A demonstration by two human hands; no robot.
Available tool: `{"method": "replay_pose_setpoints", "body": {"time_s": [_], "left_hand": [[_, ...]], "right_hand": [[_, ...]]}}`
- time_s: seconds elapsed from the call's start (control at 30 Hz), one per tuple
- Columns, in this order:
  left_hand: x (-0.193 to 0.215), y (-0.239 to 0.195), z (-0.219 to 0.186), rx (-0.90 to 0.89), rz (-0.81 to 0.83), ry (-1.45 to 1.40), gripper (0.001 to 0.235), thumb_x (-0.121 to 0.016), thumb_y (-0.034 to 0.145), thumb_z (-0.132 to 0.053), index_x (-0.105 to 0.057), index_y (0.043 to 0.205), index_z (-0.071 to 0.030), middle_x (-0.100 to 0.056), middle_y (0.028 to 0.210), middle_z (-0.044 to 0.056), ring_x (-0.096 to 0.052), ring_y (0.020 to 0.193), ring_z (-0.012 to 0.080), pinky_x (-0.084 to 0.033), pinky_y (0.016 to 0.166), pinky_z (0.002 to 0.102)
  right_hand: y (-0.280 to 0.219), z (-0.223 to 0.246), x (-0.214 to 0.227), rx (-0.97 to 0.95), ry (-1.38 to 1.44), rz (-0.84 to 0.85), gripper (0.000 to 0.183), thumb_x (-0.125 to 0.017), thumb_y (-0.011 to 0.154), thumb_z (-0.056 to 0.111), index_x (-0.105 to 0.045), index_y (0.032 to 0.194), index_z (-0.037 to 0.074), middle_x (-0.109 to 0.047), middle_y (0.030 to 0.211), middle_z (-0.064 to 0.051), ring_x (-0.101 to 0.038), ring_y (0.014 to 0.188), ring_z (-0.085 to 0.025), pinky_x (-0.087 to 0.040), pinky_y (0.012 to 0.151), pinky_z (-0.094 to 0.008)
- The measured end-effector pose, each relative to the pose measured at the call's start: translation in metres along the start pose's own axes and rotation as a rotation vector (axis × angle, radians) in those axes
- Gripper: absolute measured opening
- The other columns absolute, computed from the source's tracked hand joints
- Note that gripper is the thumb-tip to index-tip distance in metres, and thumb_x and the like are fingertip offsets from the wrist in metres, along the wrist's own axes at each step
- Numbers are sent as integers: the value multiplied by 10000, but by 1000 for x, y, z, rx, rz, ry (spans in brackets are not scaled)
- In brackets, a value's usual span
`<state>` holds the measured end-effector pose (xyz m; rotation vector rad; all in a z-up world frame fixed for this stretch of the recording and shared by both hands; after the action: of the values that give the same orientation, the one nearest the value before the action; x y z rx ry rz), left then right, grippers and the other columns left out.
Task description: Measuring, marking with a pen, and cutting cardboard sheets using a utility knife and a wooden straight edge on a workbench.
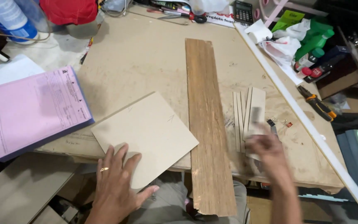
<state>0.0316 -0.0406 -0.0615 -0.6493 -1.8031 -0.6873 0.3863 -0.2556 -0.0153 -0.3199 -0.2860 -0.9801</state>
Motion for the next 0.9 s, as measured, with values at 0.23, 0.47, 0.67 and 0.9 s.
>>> {"method": "replay_pose_setpoints", "body": {"time_s": [0.23, 0.47, 0.67, 0.9], "left_hand": [[-12, 2, -7, 217, 290, -122, 942, -858, 755, -651, -440, 1472, -204, -123, 1709, 136, 2, 1573, 467, -315, 1120, 698], [-16, 0, -6, 297, 178, -284, 943, -1009, 671, -533, -447, 1382, -274, 15, 1720, 173, 62, 1523, 602, -332, 1038, 805], [-38, -8, -2, 255, -10, -291, 1081, -1073, 567, -392, -417, 1414, -248, -16, 1725, 148, 32, 1525, 630, -390, 1012, 758], [-22, -15, -6, 200, -121, -401, 1014, -961, 592, -118, -388, 1426, -170, -40, 1730, 170, 33, 1546, 591, -373, 1011, 784]], "right_hand": [[-13, 9, -120, -367, 443, 370, 335, -405, 896, -201, -563, 1123, -12, -618, 957, -222, -607, 867, -322, -552, 899, -478], [0, 42, -150, -112, 21, 290, 115, -625, 970, 93, -644, 866, 139, -609, 836, -22, -534, 783, -167, -427, 787, -324], [9, 52, -187, 10, -351, 462, 402, -550, 947, 389, -693, 1266, 190, -677, 1325, -14, -622, 1219, -209, -498, 1009, -408], [-4, 76, -186, -362, -98, 536, 503, -713, 857, 290, -674, 1340, 154, -785, 1142, -106, -703, 975, -254, -502, 743, -348]]}}
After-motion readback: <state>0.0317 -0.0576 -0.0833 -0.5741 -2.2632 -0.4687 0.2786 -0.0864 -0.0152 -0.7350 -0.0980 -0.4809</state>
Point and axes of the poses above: each hand's wrist, its own y-axis towards the middle knuckle, its own x-axis out of the back of the hand, z = x × y, the point moved 9 cm from there along y, towards the middle knuckle
